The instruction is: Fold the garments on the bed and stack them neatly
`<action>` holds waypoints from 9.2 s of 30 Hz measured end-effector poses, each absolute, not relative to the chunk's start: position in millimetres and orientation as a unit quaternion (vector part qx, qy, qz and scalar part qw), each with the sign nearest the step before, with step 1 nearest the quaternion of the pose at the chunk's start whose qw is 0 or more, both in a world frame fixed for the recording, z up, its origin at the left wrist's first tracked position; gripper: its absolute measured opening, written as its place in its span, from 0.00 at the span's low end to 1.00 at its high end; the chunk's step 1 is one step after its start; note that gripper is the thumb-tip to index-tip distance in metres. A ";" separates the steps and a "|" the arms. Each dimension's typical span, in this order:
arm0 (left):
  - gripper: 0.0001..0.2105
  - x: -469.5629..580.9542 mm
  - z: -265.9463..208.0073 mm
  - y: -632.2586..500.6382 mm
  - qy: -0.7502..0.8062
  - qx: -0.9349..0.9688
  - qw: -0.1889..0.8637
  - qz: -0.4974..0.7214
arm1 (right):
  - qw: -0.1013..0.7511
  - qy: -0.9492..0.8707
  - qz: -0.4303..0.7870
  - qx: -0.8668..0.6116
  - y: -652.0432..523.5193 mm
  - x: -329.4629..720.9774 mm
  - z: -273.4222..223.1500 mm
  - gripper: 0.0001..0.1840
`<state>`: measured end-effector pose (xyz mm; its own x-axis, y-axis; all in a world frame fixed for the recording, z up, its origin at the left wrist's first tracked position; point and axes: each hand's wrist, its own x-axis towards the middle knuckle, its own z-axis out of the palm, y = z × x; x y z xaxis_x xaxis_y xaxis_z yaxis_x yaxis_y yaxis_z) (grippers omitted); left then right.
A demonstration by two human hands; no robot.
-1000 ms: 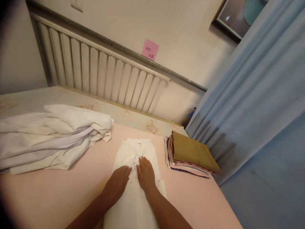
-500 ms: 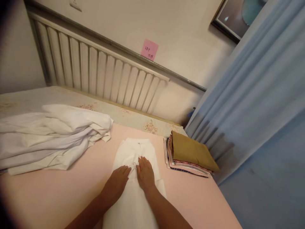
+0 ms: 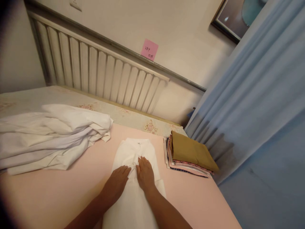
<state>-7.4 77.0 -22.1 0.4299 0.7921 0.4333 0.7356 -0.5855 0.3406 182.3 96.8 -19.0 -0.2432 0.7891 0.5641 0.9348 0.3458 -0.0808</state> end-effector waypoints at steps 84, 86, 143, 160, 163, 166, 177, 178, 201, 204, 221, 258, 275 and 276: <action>0.18 -9.6 -3.5 73.9 0.451 0.849 0.059 0.269 | 0.231 -0.822 -0.022 -0.520 34.2 205.5 15.7 0.28; 0.19 -8.2 -12.9 76.0 0.450 0.846 0.045 0.281 | 0.217 -0.836 -0.052 -0.501 27.8 197.4 5.2 0.31; 0.18 -5.5 -26.1 76.1 0.435 0.847 0.048 0.303 | 0.269 -0.780 -0.078 -0.560 25.0 189.1 -5.8 0.24; 0.20 -4.6 -22.0 80.7 0.452 0.829 0.013 0.330 | 0.261 -0.776 -0.076 -0.570 24.9 188.5 -6.4 0.24; 0.20 -4.2 -24.9 81.7 0.453 0.827 0.019 0.333 | 0.259 -0.776 -0.076 -0.570 25.1 188.6 -6.6 0.24; 0.21 -4.3 -28.3 79.9 0.447 0.835 0.040 0.319 | 0.256 -0.775 -0.073 -0.573 25.5 189.1 -7.1 0.25; 0.21 -5.6 -25.8 76.5 0.447 0.852 0.040 0.272 | 0.253 -0.778 -0.066 -0.571 25.4 189.1 -5.3 0.25; 0.21 -5.5 -25.7 76.6 0.448 0.851 0.040 0.273 | 0.253 -0.778 -0.066 -0.571 25.5 189.0 -5.2 0.25; 0.20 -2.2 -44.2 82.6 0.441 0.844 -0.010 0.305 | 0.234 -0.777 -0.076 -0.580 25.4 189.9 -7.2 0.25; 0.20 -2.8 -40.3 82.2 0.443 0.846 -0.002 0.296 | 0.236 -0.777 -0.080 -0.579 25.8 189.9 -8.0 0.25; 0.19 2.7 -29.6 44.5 0.478 0.804 -0.099 0.339 | 0.263 -0.773 -0.097 -0.569 28.8 189.4 -10.0 0.24; 0.20 7.5 -18.5 4.0 0.521 0.813 -0.108 0.236 | 0.245 -0.810 -0.029 -0.532 -63.4 232.4 1.3 0.28; 0.22 58.0 -18.9 -38.3 0.456 0.866 -0.080 0.189 | 0.260 -0.810 -0.049 -0.524 -66.2 236.3 -2.6 0.26; 0.22 55.1 -17.8 -38.4 0.454 0.867 -0.082 0.191 | 0.260 -0.810 -0.050 -0.524 -66.2 236.2 -2.7 0.26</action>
